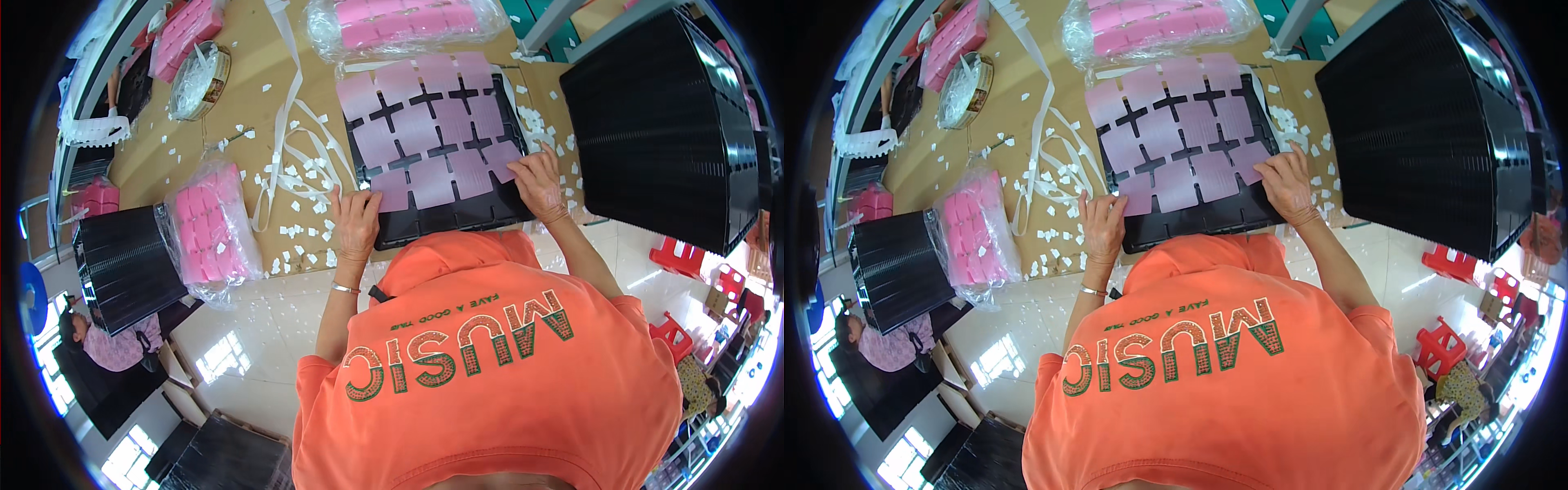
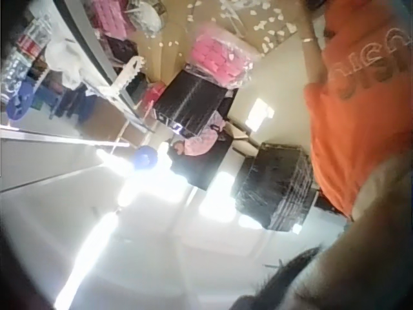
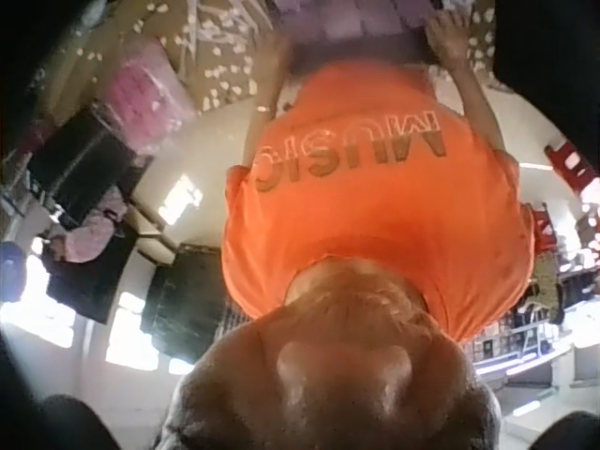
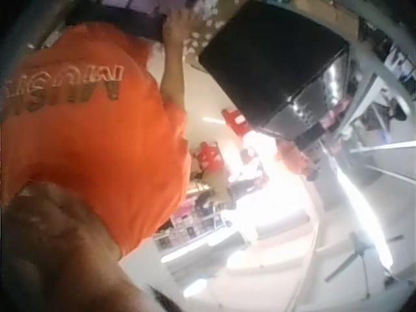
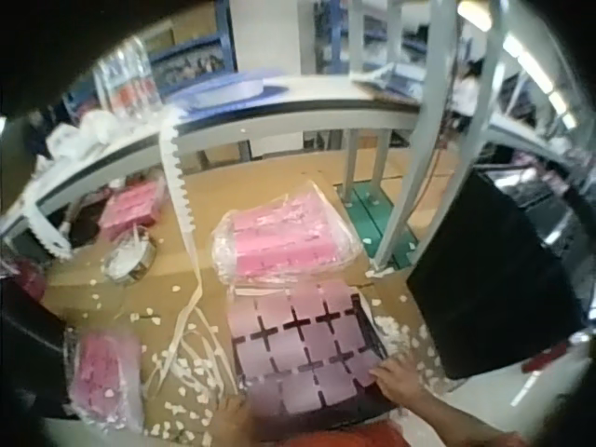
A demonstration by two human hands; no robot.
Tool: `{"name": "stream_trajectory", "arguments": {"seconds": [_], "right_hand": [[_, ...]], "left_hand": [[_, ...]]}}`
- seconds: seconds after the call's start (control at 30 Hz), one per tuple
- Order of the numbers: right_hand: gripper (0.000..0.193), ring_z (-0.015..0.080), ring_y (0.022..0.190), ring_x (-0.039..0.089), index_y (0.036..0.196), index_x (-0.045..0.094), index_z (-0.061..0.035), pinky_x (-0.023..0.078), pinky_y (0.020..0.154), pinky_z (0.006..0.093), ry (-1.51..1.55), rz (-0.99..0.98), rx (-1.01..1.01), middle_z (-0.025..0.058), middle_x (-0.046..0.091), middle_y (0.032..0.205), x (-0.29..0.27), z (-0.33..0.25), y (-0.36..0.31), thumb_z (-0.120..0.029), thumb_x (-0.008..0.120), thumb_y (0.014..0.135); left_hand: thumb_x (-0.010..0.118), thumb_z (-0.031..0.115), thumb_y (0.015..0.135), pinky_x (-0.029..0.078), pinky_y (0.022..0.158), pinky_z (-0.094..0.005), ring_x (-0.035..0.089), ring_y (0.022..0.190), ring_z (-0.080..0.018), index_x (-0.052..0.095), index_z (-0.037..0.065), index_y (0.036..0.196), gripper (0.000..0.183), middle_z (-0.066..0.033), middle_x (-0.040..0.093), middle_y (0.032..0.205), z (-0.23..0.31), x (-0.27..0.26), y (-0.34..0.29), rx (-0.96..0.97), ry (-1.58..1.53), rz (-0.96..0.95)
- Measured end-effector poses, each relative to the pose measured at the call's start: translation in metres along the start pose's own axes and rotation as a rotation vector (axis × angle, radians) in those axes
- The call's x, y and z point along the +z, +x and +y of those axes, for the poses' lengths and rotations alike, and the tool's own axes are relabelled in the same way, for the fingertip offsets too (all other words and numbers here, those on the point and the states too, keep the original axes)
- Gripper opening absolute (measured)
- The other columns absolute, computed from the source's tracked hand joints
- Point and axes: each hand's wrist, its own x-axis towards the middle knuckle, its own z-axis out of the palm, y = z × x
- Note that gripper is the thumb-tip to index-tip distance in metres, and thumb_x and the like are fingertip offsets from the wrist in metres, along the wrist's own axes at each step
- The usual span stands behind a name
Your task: The person assembles plastic parts by hand, placing pink foam inserts into black plastic trays and applying white adhesive strips to them.
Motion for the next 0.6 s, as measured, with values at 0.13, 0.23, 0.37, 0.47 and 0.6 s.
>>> {"name": "stream_trajectory", "arguments": {"seconds": [0.13,0.23,0.37,0.47,0.6], "right_hand": [[0.025,0.0228,0.083,0.053,0.087,0.064,-0.0076,0.036,0.099,0.0488,0.036,0.004,0.009,0.0035,0.055,0.082,0.0,-0.005,-0.025,0.0,0.065,0.062],[0.025,0.0229,0.087,0.054,0.086,0.064,-0.0082,0.035,0.1,0.0497,0.025,-0.017,0.041,0.0038,0.055,0.086,-0.003,-0.011,-0.042,0.0,0.065,0.063],[0.025,0.0233,0.093,0.054,0.087,0.063,-0.0086,0.032,0.102,0.0502,0.016,-0.044,0.061,0.0047,0.055,0.091,0.001,-0.01,-0.056,-0.001,0.066,0.063],[0.025,0.0236,0.094,0.053,0.087,0.062,-0.0086,0.032,0.102,0.0504,0.012,-0.043,0.067,0.0049,0.055,0.091,0.003,-0.01,-0.061,-0.002,0.065,0.063],[0.026,0.0241,0.094,0.053,0.087,0.061,-0.009,0.032,0.102,0.05,0.01,-0.055,0.06,0.0047,0.055,0.092,0.002,-0.011,-0.062,-0.001,0.066,0.064]], "left_hand": [[0.061,0.001,0.071,0.032,0.101,-0.0522,0.054,0.085,-0.0201,0.063,0.009,0.093,0.024,-0.0031,0.054,0.088,0.015,-0.001,-0.019,0.001,0.0,-0.039],[0.061,0.001,0.071,0.032,0.101,-0.052,0.053,0.085,-0.0199,0.063,0.009,0.093,0.024,-0.0033,0.053,0.087,0.021,0.0,-0.032,0.002,0.015,-0.048],[0.061,0.001,0.071,0.033,0.1,-0.0521,0.053,0.084,-0.0201,0.063,0.009,0.093,0.024,-0.0036,0.052,0.086,0.022,0.004,-0.039,-0.011,0.03,-0.056],[0.063,0.001,0.07,0.032,0.103,-0.0495,0.053,0.082,-0.0208,0.064,0.011,0.092,0.025,-0.0027,0.054,0.084,0.022,0.004,-0.039,-0.026,0.051,-0.08],[0.062,0.001,0.071,0.033,0.099,-0.0518,0.053,0.083,-0.0204,0.064,0.009,0.093,0.023,-0.0035,0.052,0.086,0.022,0.003,-0.04,-0.007,0.047,-0.077]]}}
